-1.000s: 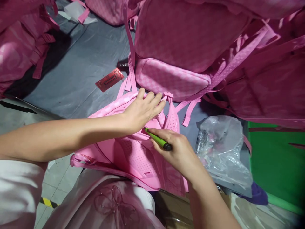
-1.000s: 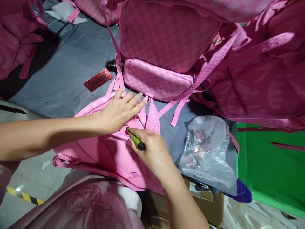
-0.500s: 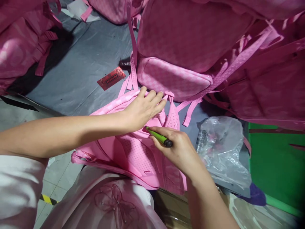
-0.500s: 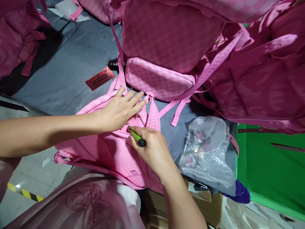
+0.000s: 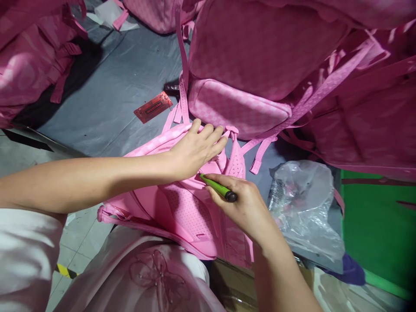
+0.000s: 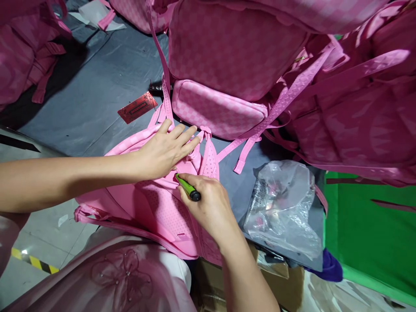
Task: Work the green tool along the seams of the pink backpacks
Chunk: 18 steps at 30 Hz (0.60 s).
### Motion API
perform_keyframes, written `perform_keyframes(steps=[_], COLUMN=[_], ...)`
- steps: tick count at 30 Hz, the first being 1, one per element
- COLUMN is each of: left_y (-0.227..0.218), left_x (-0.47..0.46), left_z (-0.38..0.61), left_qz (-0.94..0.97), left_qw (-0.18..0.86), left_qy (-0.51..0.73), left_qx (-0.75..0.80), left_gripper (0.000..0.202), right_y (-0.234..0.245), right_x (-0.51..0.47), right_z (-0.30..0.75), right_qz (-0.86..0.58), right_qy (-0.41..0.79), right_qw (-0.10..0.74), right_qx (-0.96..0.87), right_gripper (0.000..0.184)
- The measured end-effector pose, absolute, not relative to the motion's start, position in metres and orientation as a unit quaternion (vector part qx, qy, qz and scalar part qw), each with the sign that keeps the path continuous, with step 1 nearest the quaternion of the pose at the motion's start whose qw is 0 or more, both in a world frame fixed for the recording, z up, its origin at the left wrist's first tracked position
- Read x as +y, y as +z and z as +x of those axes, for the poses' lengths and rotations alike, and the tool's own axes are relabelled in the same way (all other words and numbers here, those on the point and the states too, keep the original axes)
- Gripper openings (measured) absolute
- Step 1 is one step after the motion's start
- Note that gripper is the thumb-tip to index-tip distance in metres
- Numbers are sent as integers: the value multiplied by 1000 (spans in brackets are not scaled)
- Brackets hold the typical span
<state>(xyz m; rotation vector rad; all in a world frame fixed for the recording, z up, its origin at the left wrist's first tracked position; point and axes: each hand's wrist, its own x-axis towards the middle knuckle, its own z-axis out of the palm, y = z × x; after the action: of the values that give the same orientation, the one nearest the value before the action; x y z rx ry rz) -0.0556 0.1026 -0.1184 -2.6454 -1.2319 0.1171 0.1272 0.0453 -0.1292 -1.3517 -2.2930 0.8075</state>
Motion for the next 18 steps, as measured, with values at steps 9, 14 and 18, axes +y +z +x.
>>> perform_keyframes(steps=[9,14,18], left_y=[-111,-80,-68], left_x=[108,118,110], left_z=[-58,-85,-93], left_qz=[-908,-864,-825], left_qw=[96,1,-34], left_qy=[50,139,166], left_qx=[-404,-484,-539], left_gripper=[71,115,133], right_y=[-129,-135,-148], right_x=[43,37,35], right_z=[127,126,99], right_qz=[-498,-484,-445], right_qy=[294,286,275], right_qw=[163,237,330], right_qx=[-799,-792,-786], right_gripper=[26,26,28])
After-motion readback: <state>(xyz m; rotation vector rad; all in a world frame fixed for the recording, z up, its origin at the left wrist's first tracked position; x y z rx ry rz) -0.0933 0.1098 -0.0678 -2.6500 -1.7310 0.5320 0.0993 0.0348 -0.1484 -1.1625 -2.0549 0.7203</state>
